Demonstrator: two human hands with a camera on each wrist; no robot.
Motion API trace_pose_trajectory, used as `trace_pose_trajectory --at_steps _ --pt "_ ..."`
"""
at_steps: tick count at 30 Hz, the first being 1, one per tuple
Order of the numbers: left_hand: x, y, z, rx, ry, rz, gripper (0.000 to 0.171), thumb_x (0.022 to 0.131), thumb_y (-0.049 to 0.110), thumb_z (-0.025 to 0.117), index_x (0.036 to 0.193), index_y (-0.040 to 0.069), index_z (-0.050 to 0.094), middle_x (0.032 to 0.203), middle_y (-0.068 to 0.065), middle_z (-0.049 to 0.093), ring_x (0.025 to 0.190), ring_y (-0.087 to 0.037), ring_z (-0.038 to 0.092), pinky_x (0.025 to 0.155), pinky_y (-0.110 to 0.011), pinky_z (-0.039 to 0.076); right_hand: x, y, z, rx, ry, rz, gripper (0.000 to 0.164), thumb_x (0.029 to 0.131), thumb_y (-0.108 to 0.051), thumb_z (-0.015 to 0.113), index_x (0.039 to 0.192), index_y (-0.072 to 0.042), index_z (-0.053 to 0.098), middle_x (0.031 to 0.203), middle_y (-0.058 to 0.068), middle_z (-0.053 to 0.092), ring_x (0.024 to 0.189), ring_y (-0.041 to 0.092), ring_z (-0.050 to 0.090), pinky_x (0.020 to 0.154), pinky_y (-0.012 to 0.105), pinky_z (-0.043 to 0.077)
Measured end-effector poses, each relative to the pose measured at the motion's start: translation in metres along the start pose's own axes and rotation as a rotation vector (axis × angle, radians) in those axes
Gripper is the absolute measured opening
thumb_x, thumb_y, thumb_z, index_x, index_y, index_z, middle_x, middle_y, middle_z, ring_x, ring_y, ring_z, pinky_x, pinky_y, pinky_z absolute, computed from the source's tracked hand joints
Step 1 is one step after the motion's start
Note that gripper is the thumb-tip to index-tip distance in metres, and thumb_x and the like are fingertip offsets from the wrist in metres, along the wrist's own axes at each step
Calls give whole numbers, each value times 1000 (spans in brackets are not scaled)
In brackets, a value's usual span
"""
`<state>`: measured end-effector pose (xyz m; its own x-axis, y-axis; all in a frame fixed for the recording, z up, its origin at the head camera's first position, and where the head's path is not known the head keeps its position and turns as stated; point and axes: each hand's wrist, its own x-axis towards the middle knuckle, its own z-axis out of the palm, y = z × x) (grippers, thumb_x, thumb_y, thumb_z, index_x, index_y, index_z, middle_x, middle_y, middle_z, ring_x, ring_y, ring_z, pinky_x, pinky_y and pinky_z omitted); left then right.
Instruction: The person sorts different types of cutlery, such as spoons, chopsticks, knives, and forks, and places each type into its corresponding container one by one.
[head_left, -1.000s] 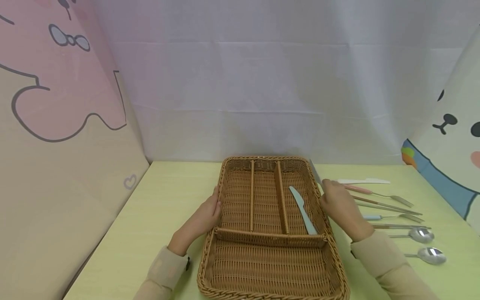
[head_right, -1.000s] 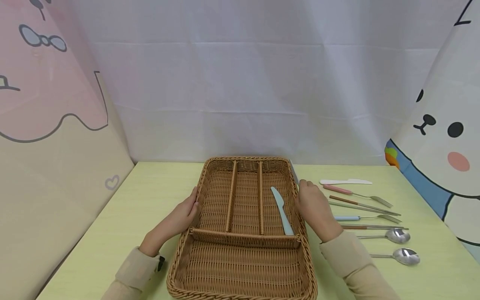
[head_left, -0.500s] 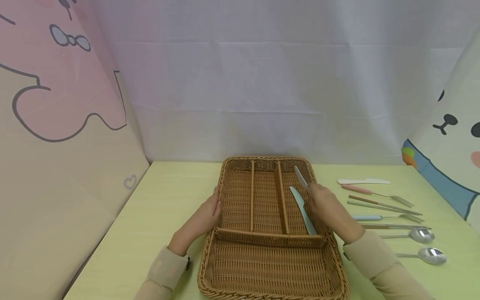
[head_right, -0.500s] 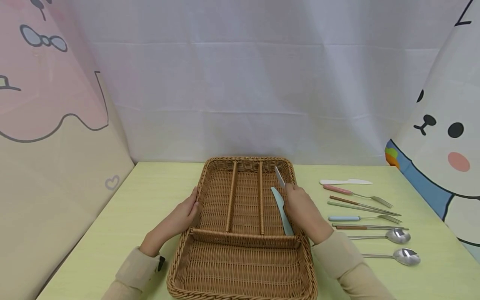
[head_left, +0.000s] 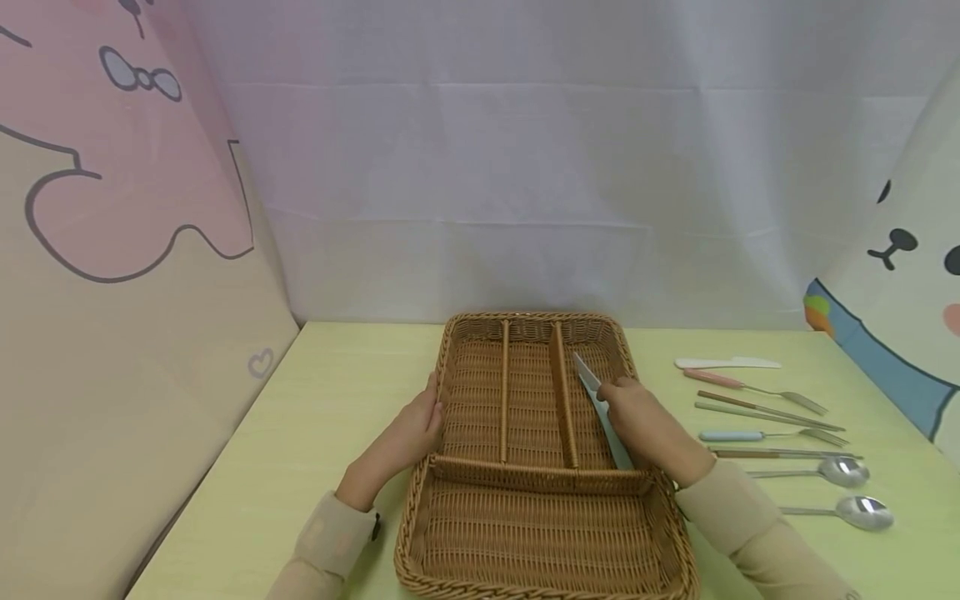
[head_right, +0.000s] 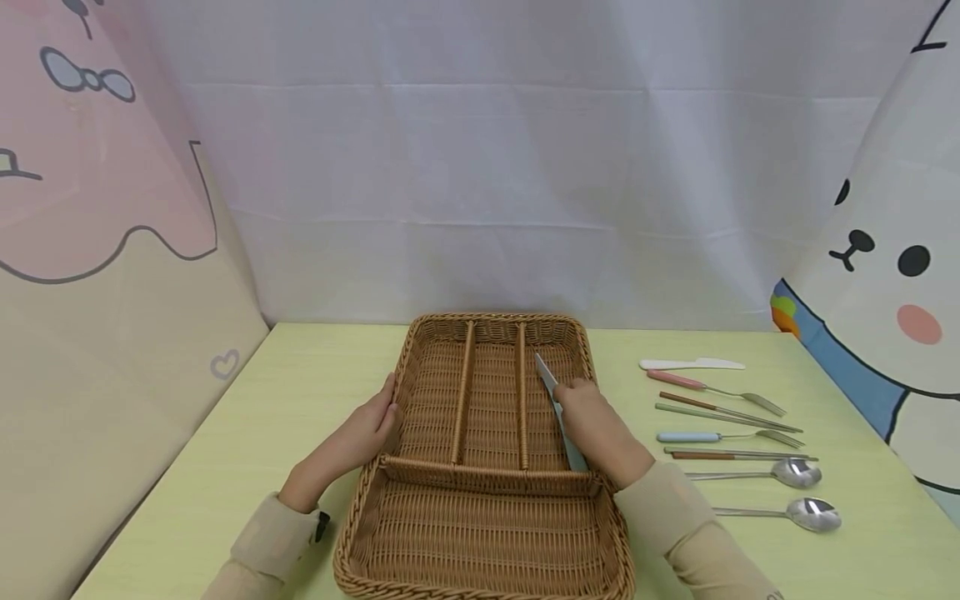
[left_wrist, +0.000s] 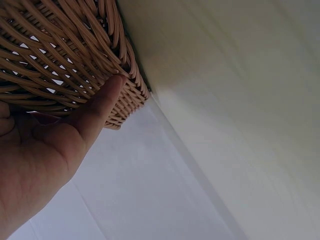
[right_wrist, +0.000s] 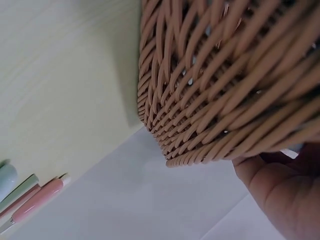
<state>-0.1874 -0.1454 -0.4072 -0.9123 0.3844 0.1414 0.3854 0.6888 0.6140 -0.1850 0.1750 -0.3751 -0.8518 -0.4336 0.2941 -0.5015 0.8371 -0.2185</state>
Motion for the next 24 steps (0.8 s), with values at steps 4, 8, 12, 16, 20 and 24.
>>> trace_pose_trajectory --at_steps 4,8,12,16,20,24 --pt "0 1 0 -10 1 2 53 99 10 29 138 -15 4 137 -38 30 97 -33 51 102 -53 35 2 0 1 19 -68 27 15 80 13 51 84 8 65 76 21 61 65 27 57 51 34 52" --pt "0 1 0 -7 3 -5 53 99 10 30 138 -15 4 124 -37 44 76 -23 50 99 -51 39 3 0 2 38 -111 24 17 79 13 52 85 8 66 77 22 62 64 25 56 47 31 49" --pt "1 -1 0 -5 -3 -16 54 99 9 30 139 -14 2 100 -25 54 62 -17 40 96 -49 41 3 1 4 29 -140 -3 17 79 13 52 85 9 67 77 22 63 62 23 55 46 30 47" --pt "2 -2 1 -7 -12 -23 54 99 9 30 139 -13 0 84 -15 51 59 -17 38 92 -48 42 3 2 6 44 -184 -25 16 80 13 53 87 10 66 78 23 64 65 27 58 49 33 50" --pt "2 -2 1 2 -3 -14 54 99 10 30 139 -14 2 123 -35 46 74 -23 48 98 -50 39 1 1 6 92 -226 -72 14 79 12 54 85 9 66 75 20 64 60 21 56 46 30 48" --pt "1 -1 1 2 -2 -9 54 99 11 30 139 -14 3 138 -37 30 88 -30 51 101 -52 36 0 1 4 141 -242 -105 16 78 13 53 77 4 66 67 12 60 53 11 46 44 26 39"
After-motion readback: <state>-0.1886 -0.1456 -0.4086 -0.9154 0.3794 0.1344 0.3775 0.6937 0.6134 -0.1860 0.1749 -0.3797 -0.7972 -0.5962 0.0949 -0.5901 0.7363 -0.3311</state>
